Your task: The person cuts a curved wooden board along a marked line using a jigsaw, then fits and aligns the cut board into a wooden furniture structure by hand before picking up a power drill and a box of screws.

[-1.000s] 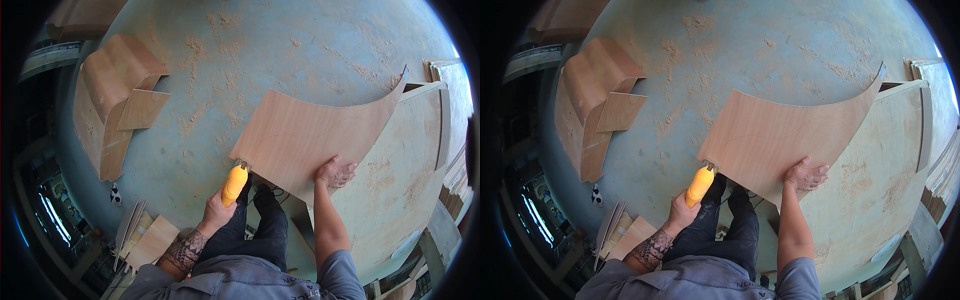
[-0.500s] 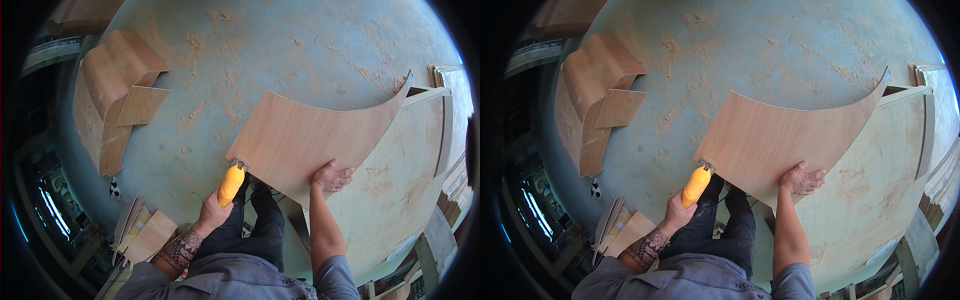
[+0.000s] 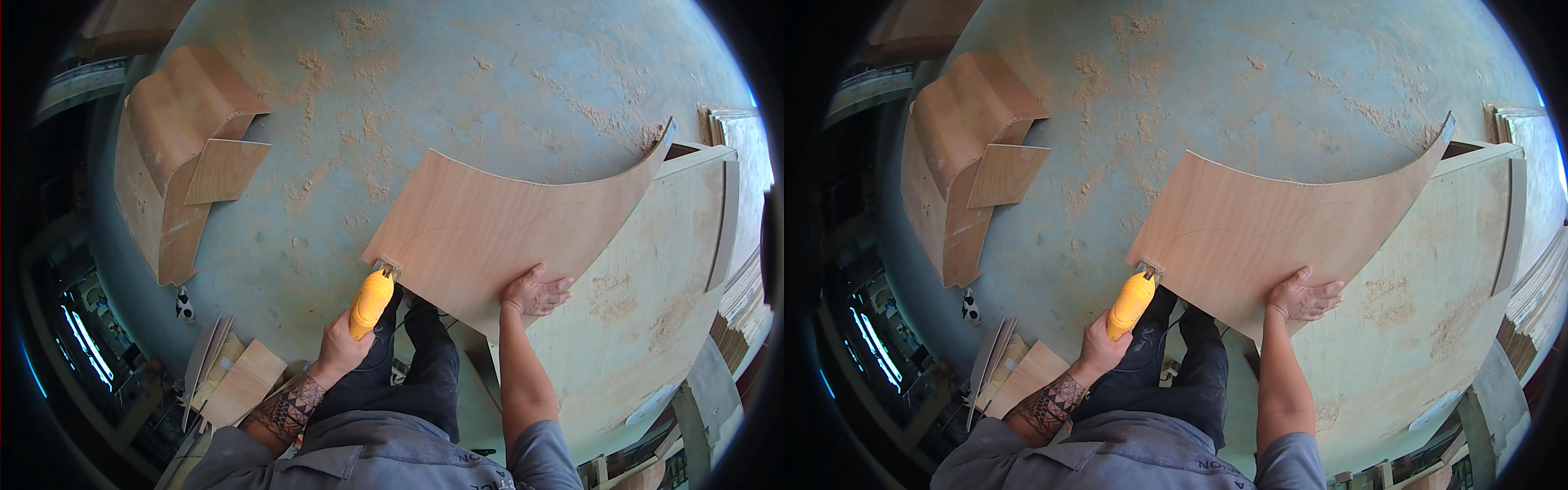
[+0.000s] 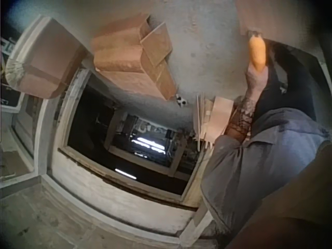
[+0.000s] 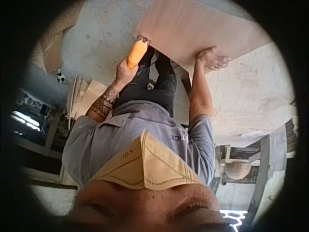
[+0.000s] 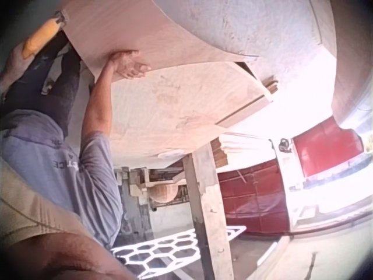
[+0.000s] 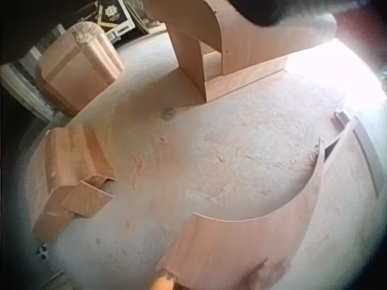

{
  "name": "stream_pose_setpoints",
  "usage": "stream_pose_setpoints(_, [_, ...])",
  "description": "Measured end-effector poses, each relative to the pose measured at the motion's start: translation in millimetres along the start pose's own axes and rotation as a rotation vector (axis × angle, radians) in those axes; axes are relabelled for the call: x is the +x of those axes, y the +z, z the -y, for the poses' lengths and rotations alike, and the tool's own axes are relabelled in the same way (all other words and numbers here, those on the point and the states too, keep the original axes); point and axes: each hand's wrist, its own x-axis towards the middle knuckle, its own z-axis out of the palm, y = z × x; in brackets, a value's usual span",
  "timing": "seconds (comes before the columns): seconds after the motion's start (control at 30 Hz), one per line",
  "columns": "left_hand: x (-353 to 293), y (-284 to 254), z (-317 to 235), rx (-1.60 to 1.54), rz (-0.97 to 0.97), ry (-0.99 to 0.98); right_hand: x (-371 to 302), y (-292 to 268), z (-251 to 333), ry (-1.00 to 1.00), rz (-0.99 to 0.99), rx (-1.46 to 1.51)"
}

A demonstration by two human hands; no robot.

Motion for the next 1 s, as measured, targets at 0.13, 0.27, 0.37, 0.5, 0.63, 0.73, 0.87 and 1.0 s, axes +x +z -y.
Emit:
stream_pose_setpoints(0.13, [2, -2, -5, -0.002, -0.012, 0.014, 0, -1, 0, -0.016, -0.006, 0.021])
stream_pose_setpoints(0.27, [5, -3, -7, -0.001, 0.013, 0.002, 1, -1, -2, -0.014, -0.002, 0.026])
stream_pose_setpoints(0.37, [6, -4, -6, 0.006, 0.031, -0.014, 1, -2, 0, -0.022, 0.001, 0.033])
stream_pose_setpoints(0.5, [8, -4, -8, -0.003, 0.035, -0.013, 1, -2, -1, -0.020, 0.009, 0.021])
stream_pose_setpoints(0.63, [9, -4, -11, -0.009, 0.031, -0.017, 0, -3, 0, -0.020, 0.014, 0.021])
stream_pose_setpoints(0.73, [10, -3, -14, -0.023, 0.030, -0.020, 0, -4, 0, -0.023, 0.011, 0.020])
stream_pose_setpoints(0.87, [12, -4, -17, -0.025, 0.029, -0.020, -1, -4, 1, -0.025, 0.002, -0.009])
stream_pose_setpoints(1.0, [14, -2, -20, -0.032, 0.012, -0.007, -1, -4, 1, -0.026, 0.006, -0.004])
